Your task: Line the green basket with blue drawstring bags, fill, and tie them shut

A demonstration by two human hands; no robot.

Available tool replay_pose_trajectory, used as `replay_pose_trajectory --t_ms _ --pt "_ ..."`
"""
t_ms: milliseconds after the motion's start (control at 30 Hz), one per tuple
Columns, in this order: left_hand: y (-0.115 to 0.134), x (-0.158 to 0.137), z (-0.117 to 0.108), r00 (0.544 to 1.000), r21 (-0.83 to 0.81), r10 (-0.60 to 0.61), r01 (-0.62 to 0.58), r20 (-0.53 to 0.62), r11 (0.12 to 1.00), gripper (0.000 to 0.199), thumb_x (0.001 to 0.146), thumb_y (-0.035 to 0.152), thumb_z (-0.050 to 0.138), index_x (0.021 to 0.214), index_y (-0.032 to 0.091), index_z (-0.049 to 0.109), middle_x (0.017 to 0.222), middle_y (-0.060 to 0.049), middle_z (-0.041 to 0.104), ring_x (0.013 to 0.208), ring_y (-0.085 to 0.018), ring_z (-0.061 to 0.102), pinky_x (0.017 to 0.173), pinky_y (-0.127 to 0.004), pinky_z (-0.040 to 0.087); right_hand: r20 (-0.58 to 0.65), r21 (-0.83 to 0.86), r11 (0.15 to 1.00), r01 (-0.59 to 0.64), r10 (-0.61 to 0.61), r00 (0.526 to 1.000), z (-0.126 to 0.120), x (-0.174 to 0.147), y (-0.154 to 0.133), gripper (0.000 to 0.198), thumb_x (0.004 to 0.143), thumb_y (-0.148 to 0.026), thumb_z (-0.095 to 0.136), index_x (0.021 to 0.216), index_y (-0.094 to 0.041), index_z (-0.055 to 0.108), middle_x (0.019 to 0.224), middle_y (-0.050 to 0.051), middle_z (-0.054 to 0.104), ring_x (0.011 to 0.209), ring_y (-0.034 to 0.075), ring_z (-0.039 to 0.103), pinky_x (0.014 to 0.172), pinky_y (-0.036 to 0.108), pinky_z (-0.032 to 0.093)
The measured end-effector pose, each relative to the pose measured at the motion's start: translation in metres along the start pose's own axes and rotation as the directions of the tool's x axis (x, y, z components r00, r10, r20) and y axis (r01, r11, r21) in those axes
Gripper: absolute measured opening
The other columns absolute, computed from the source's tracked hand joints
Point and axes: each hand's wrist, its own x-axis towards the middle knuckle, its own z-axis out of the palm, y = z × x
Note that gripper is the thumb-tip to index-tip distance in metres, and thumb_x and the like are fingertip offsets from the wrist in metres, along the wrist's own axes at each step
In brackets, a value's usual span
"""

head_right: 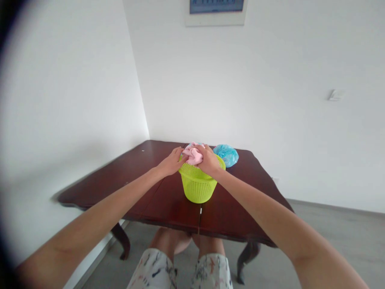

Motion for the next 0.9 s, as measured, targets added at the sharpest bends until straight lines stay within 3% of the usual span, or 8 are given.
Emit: replay_pose_trajectory --t_ms 100,200,267,433,567,667,800,900 --pt "0.021 0.003 -0.012 0.960 -0.027 0.254 -0.259 -0.114 0.966 0.114 0.103 0.066 0.084 0.187 0.017 0.023 0.195 -0.032 0.023 0.186 -0.047 0.020 0.147 -0.072 0.032 -0.132 -0.021 0.994 0.105 -0.107 0.985 -0.011 -0.019 -0.015 0.062 0.094 -0.019 0.088 0.153 -0.032 0.073 0.140 0.011 0.067 0.131 0.033 0.067 0.115 0.049 0.058" --pt "0.050 0.008 -0.031 0.817 -0.039 0.539 -0.557 -0.204 0.830 0.145 0.087 0.058 0.104 0.192 0.033 0.006 0.202 -0.022 0.000 0.188 -0.047 0.013 0.147 -0.072 0.035 -0.189 0.050 0.970 0.237 -0.224 0.956 -0.010 -0.025 -0.031 0.063 0.096 -0.025 0.088 0.155 -0.035 0.070 0.144 0.011 0.064 0.131 0.034 0.068 0.116 0.051 0.059" --pt "0.067 0.010 -0.045 0.784 -0.047 0.578 -0.602 -0.225 0.797 0.137 0.090 0.048 0.104 0.192 0.038 0.014 0.201 -0.020 0.008 0.185 -0.045 0.025 0.145 -0.070 0.041 -0.196 0.155 0.950 0.272 -0.240 0.951 -0.005 -0.021 -0.038 0.059 0.099 -0.031 0.085 0.155 -0.033 0.066 0.143 0.011 0.066 0.128 0.032 0.069 0.115 0.051 0.061" --pt "0.066 0.010 -0.076 0.772 0.011 0.597 -0.610 -0.216 0.793 0.091 0.099 0.036 0.098 0.176 0.032 0.049 0.161 -0.015 0.064 0.152 -0.034 0.067 0.133 -0.056 0.059 -0.085 0.303 0.885 0.354 -0.345 0.935 -0.008 -0.002 -0.045 0.061 0.096 -0.022 0.077 0.156 -0.027 0.064 0.142 0.011 0.067 0.133 0.031 0.068 0.121 0.054 0.061" --pt "0.013 0.011 -0.094 0.812 0.234 0.501 -0.446 -0.300 0.864 0.077 0.101 0.027 0.093 0.169 0.030 0.056 0.160 -0.014 0.064 0.151 -0.035 0.065 0.131 -0.056 0.058 -0.070 0.229 0.924 0.306 -0.298 0.952 -0.034 0.010 -0.034 0.074 0.097 -0.011 0.061 0.166 -0.037 0.066 0.170 0.012 0.054 0.162 0.031 0.056 0.120 0.052 0.064" --pt "-0.054 0.002 -0.082 0.855 0.234 0.273 -0.184 -0.441 0.955 0.077 0.097 0.021 0.091 0.166 0.025 0.056 0.168 -0.017 0.058 0.156 -0.036 0.061 0.135 -0.058 0.054 -0.239 0.182 0.969 0.165 -0.119 0.964 -0.055 0.024 0.008 0.063 0.097 -0.019 0.064 0.158 -0.035 0.071 0.167 0.011 0.060 0.149 0.031 0.066 0.109 0.051 0.069" --pt "-0.132 -0.038 -0.019 0.950 0.237 -0.091 0.166 -0.299 0.957 0.069 0.107 0.033 0.080 0.169 0.017 0.052 0.178 -0.026 0.049 0.170 -0.038 0.046 0.141 -0.058 0.045 -0.435 0.158 0.964 -0.216 0.264 0.861 -0.063 0.027 0.096 0.052 0.093 -0.032 0.063 0.144 -0.026 0.069 0.152 0.014 0.071 0.134 0.030 0.071 0.114 0.054 0.065" --pt "-0.159 -0.077 0.038 0.965 0.253 -0.192 0.234 -0.180 0.939 0.060 0.105 0.028 0.075 0.162 0.013 0.062 0.174 -0.030 0.056 0.163 -0.045 0.054 0.130 -0.067 0.053 -0.442 0.127 0.902 -0.411 0.423 0.791 -0.052 0.004 0.150 0.064 0.084 -0.039 0.069 0.145 -0.019 0.068 0.150 0.022 0.067 0.131 0.036 0.071 0.118 0.062 0.061"
